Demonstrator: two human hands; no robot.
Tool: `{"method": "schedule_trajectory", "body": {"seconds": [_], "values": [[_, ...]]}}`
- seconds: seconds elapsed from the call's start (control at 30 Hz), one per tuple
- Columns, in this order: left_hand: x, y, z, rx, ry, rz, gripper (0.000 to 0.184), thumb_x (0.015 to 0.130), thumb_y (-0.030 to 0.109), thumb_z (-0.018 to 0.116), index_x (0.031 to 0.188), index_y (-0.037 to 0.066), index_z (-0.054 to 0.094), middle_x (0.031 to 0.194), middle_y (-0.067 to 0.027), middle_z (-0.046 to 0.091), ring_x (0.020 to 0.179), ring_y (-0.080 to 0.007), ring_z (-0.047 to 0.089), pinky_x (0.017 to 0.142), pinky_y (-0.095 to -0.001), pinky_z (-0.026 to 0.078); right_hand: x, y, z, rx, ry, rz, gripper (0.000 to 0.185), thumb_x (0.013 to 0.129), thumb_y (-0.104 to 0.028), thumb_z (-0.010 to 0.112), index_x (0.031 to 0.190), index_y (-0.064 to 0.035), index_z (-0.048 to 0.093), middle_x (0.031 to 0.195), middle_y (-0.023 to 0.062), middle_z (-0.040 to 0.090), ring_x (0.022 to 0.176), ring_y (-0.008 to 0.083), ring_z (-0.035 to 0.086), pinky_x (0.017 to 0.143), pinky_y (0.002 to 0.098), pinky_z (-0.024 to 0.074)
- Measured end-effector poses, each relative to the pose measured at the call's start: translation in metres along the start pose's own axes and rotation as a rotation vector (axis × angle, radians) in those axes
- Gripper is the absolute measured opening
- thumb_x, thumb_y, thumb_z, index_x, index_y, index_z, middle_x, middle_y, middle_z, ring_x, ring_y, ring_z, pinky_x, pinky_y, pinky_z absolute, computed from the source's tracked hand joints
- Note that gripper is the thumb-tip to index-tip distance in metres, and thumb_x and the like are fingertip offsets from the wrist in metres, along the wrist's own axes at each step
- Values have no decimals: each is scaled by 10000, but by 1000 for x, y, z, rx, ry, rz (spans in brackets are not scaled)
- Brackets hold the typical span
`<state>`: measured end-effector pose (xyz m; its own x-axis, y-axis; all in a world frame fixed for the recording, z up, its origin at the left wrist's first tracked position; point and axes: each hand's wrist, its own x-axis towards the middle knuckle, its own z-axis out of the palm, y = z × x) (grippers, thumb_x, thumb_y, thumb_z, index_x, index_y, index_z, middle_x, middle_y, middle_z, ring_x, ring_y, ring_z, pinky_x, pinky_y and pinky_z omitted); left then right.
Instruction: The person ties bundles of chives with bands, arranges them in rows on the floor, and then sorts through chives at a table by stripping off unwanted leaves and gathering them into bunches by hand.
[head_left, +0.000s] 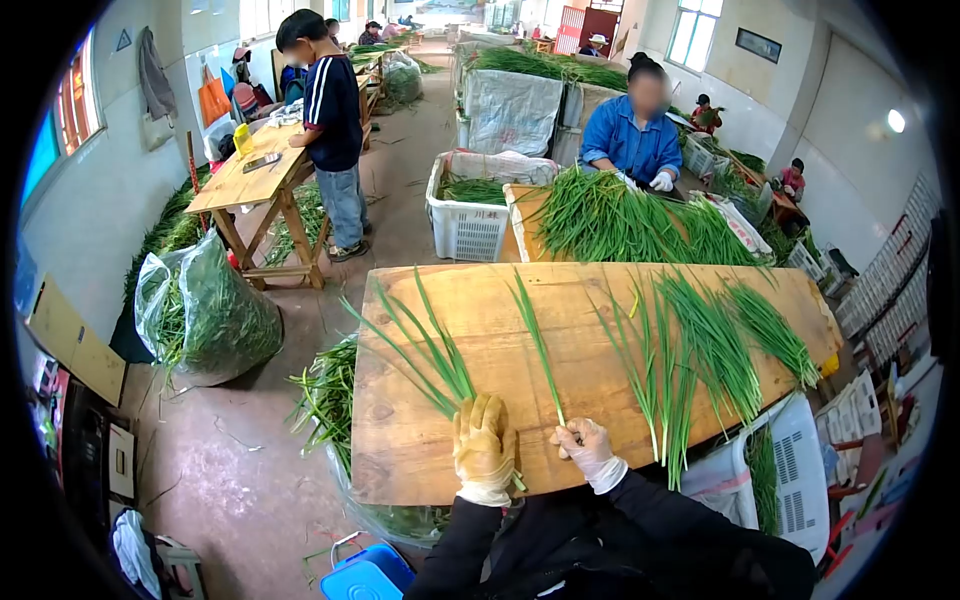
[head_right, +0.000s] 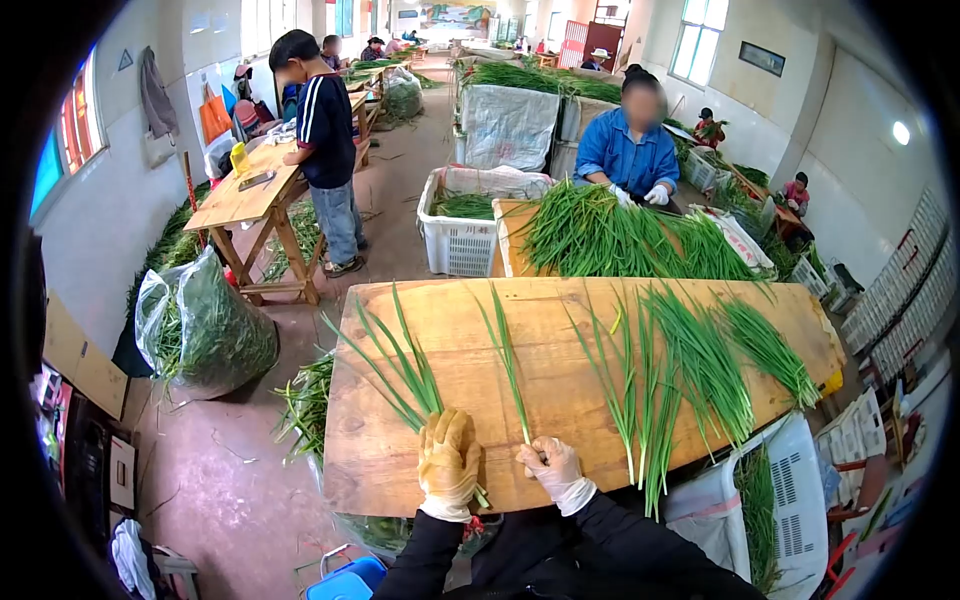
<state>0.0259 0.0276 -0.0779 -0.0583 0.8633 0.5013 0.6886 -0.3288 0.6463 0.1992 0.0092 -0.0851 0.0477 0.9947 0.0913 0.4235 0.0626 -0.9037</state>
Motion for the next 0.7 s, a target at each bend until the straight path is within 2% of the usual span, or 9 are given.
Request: {"method": "schedule_trajectory", "body": {"seconds": [0.1, 0.17, 0.27, 0.3, 0.33, 0.47, 0.6, 0.63, 0.7], "values": [[1, 0, 0, -13, 3, 26, 469, 648, 117, 631, 1090, 85, 479, 1106, -112, 485, 1065, -334, 415, 890, -429, 327, 1, 5, -3, -32, -1, -17, 225, 831, -213, 526, 708, -27, 554, 591, 47, 581, 476, 94, 542, 454, 225, 417], [2, 0, 1, -14, 11, 38, 464, 651, 126, 630, 1088, 81, 480, 1108, -116, 482, 1065, -337, 414, 890, -426, 328, 0, 4, -6, 95, -8, 64, 270, 836, -233, 513, 699, -13, 588, 564, 36, 546, 477, 70, 499, 455, 218, 402], [1, 0, 2, -13, 14, 61, 448, 663, 142, 626, 1083, 80, 483, 1100, -132, 483, 1059, -344, 417, 889, -420, 329, 2, 1, -12, 169, -19, 54, 306, 850, -270, 484, 722, -14, 593, 562, 23, 541, 476, 71, 492, 451, 221, 395], [1, -2, 4, -12, 25, 67, 440, 669, 145, 624, 1081, 81, 485, 1099, -135, 486, 1057, -344, 419, 889, -420, 328, 3, 3, -13, 330, -23, 101, 278, 850, -272, 488, 749, -34, 592, 594, 8, 559, 476, 63, 484, 451, 207, 380], [1, -3, 5, -11, 38, 74, 432, 674, 148, 622, 1079, 82, 487, 1098, -138, 488, 1056, -345, 421, 890, -420, 327, 5, -1, -18, 344, -9, 106, 278, 850, -272, 488, 749, -34, 592, 594, 8, 559, 476, 63, 484, 451, 207, 380], [-1, -5, 8, -12, 18, 97, 416, 695, 207, 612, 1072, 81, 490, 1126, -147, 474, 1084, -332, 404, 922, -428, 302, 20, -43, -56, 587, 137, -17, 215, 852, -232, 493, 769, -55, 584, 641, 1, 580, 489, 52, 481, 462, 178, 363], [2, -3, 6, -98, 59, 135, 398, 672, 127, 613, 1047, 63, 494, 1038, -147, 515, 974, -329, 463, 857, -410, 347, 7, -73, -103, 627, 184, -89, 183, 850, -193, 504, 763, -53, 583, 659, 4, 588, 491, 47, 484, 475, 168, 370], [4, -2, 8, -167, 192, 216, 375, 670, 79, 608, 1028, 53, 499, 975, -141, 530, 880, -317, 488, 808, -390, 370, -2, -79, -108, 738, 192, -40, 140, 827, -145, 544, 716, -60, 553, 661, 12, 590, 488, 38, 484, 468, 169, 376], [5, 1, 9, -270, 243, 138, 337, 694, 55, 595, 1017, 37, 503, 957, -141, 531, 835, -294, 498, 766, -377, 390, -15, -73, -117, 657, 179, -91, 142, 814, -119, 560, 690, -62, 525, 655, 11, 587, 487, 33, 479, 461, 171, 373]]}}
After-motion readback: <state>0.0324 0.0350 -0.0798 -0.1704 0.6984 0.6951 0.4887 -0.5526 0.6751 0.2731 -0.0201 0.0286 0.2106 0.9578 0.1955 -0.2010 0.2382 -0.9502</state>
